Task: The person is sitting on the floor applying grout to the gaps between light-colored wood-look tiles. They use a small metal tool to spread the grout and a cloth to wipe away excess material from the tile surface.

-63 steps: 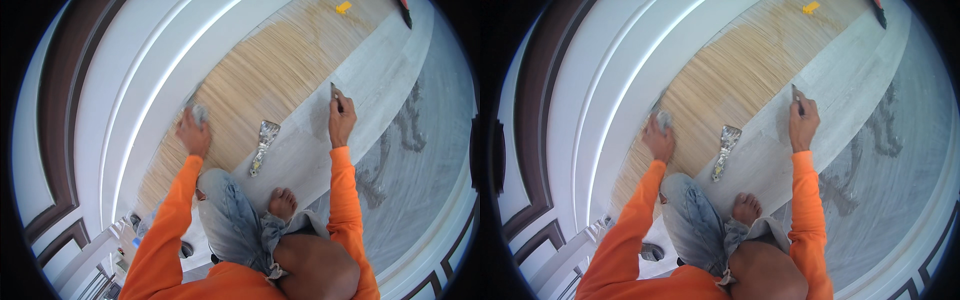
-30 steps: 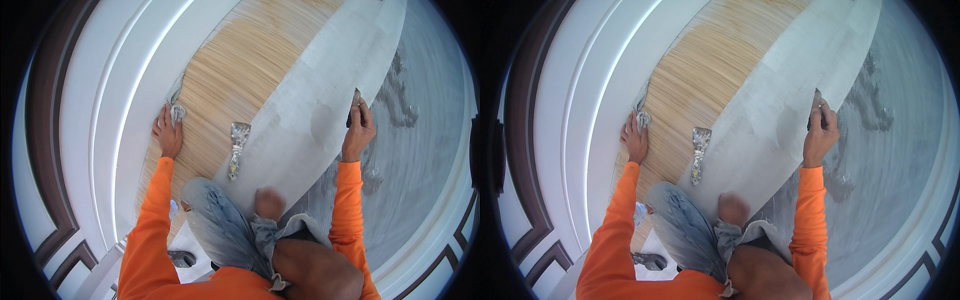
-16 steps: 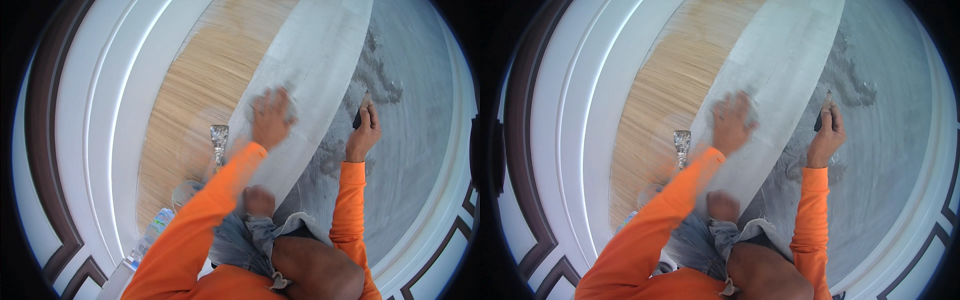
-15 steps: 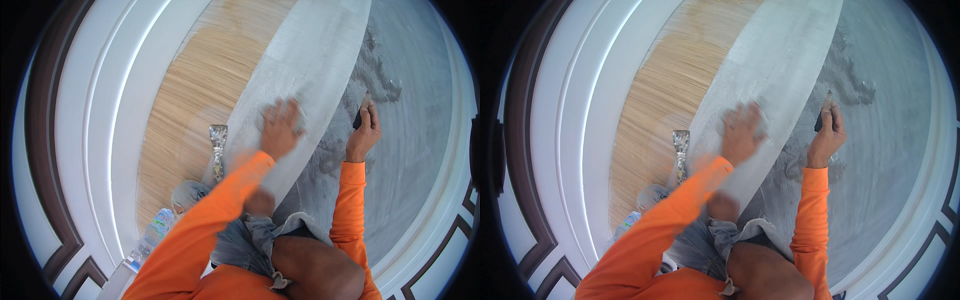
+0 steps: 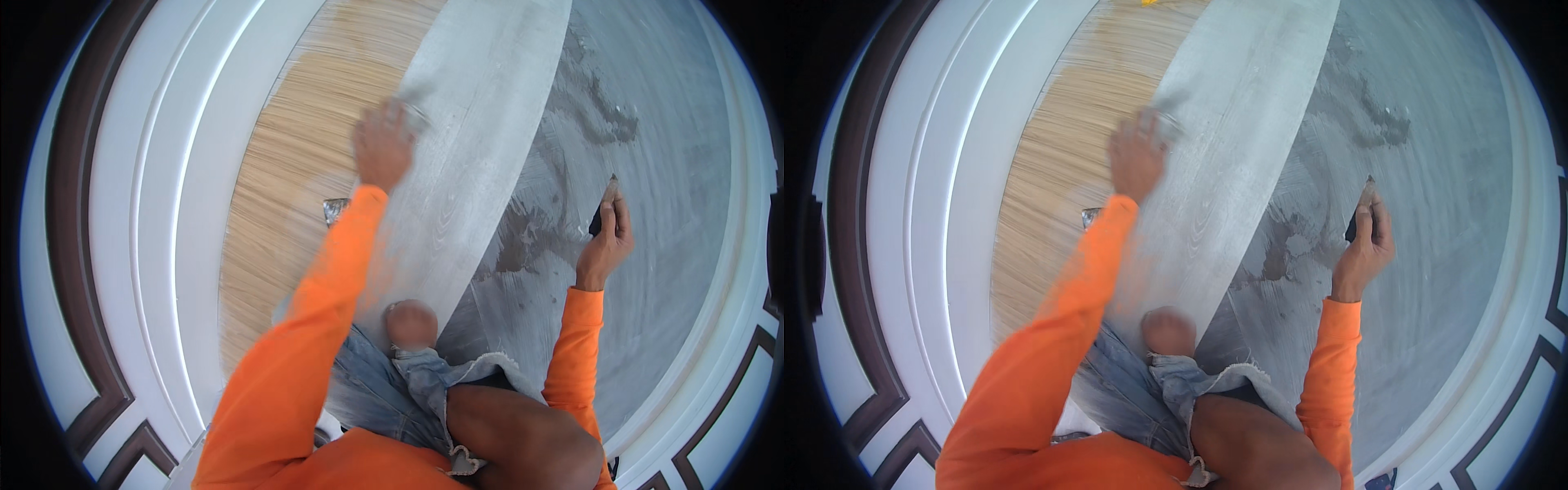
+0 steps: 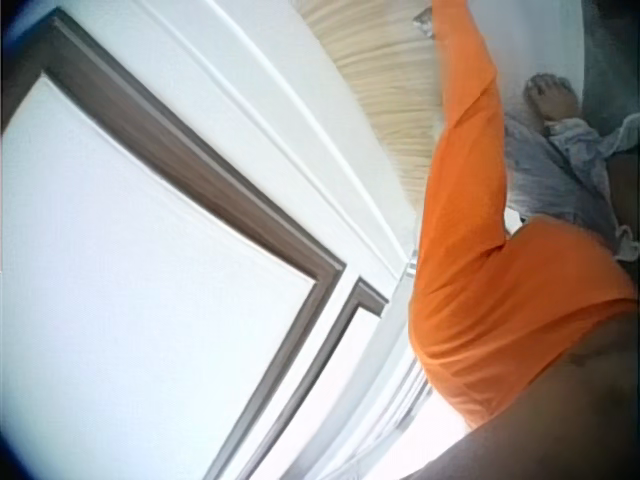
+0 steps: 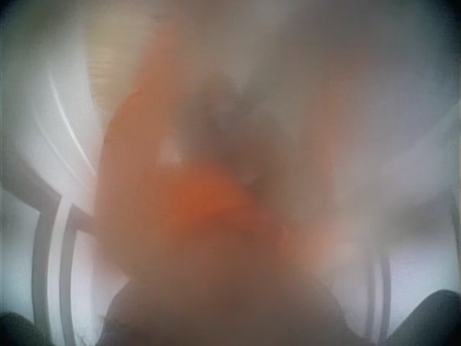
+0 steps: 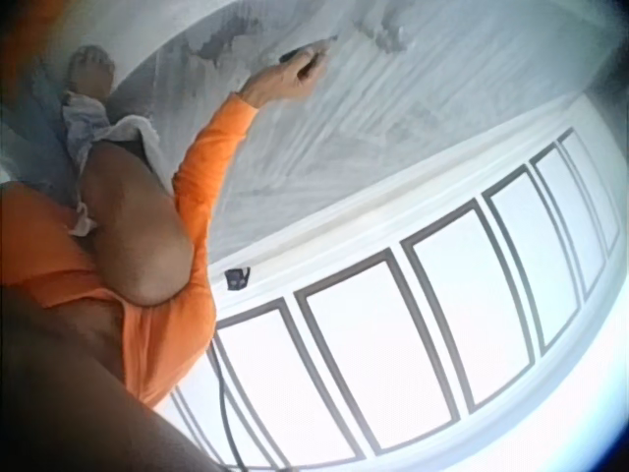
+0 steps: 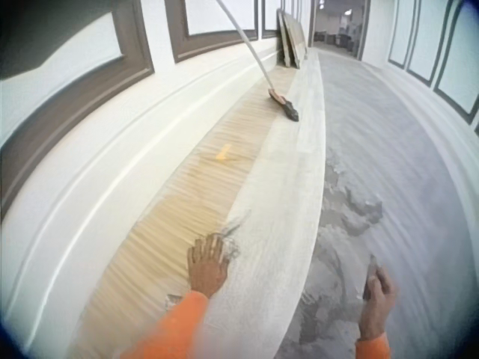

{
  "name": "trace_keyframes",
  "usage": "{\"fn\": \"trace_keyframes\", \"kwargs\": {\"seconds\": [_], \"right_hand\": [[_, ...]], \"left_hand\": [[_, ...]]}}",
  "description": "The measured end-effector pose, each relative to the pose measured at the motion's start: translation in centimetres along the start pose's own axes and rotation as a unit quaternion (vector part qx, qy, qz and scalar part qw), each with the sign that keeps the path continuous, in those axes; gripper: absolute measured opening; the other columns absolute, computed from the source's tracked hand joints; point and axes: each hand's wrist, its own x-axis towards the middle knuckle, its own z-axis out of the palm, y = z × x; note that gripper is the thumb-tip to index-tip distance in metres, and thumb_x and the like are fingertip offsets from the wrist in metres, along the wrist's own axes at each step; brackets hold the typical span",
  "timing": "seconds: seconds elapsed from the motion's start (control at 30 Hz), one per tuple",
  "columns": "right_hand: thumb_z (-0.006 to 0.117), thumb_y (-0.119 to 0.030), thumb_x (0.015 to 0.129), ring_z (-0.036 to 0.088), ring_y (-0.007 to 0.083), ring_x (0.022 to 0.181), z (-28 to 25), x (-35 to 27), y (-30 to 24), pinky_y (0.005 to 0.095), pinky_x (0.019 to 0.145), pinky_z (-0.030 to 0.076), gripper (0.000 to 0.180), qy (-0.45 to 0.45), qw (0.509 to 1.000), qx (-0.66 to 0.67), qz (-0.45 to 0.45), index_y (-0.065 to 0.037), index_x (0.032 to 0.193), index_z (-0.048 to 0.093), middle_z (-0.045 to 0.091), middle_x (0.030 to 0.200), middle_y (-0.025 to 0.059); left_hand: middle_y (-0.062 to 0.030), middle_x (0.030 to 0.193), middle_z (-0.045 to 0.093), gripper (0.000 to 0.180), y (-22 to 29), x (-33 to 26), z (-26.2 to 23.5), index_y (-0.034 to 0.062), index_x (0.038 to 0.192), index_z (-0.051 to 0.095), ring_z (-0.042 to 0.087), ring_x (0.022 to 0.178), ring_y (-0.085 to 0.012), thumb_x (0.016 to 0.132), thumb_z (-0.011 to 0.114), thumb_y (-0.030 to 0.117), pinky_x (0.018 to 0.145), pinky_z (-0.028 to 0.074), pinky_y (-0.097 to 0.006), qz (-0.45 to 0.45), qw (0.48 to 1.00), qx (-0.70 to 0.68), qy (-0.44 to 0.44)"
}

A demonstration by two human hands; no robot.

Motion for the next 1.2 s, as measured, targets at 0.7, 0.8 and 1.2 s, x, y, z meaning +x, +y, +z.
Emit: {"fn": "trace_keyframes", "kwargs": {"seconds": [0.7,0.8,1.2], "right_hand": [[0.065,-0.003,0.103,0.046,0.0035,0.073,-1.1,-3.2,-0.4,0.0227,0.063,0.039,0.024,-0.071,0.997,-0.015,-0.017,-0.001,0.124,0.077,0.057,0.09,-0.0045],[0.065,-0.003,0.103,0.045,0.003,0.072,-1.8,-3.7,-0.3,0.0229,0.062,0.038,0.023,-0.083,0.996,-0.036,-0.02,-0.002,0.123,0.077,0.056,0.089,-0.0048],[0.066,-0.006,0.104,0.058,0.0064,0.088,2.5,-2.0,-3.5,0.0244,0.078,0.05,0.024,-0.105,0.989,-0.031,-0.104,-0.003,0.126,0.077,0.064,0.094,-0.0004]], "left_hand": [[-0.0096,0.176,0.029,0.068,4.4,-2.7,-0.8,0.0175,0.166,0.04,0.026,0.157,-0.0465,0.109,0.049,0.053,0.124,0.014,-0.07,-0.09,0.992,-0.09,-0.016],[-0.0089,0.176,0.029,0.068,2.5,5.4,1.6,0.0187,0.166,0.04,0.026,0.158,-0.0456,0.109,0.048,0.054,0.125,0.014,-0.071,-0.089,0.994,-0.063,0.008],[-0.0021,0.167,0.044,0.053,20.8,-19.0,-5.7,0.0251,0.146,0.062,0.033,0.157,-0.0337,0.096,0.066,0.039,0.13,0.023,-0.063,0.359,0.882,-0.297,-0.073]]}}
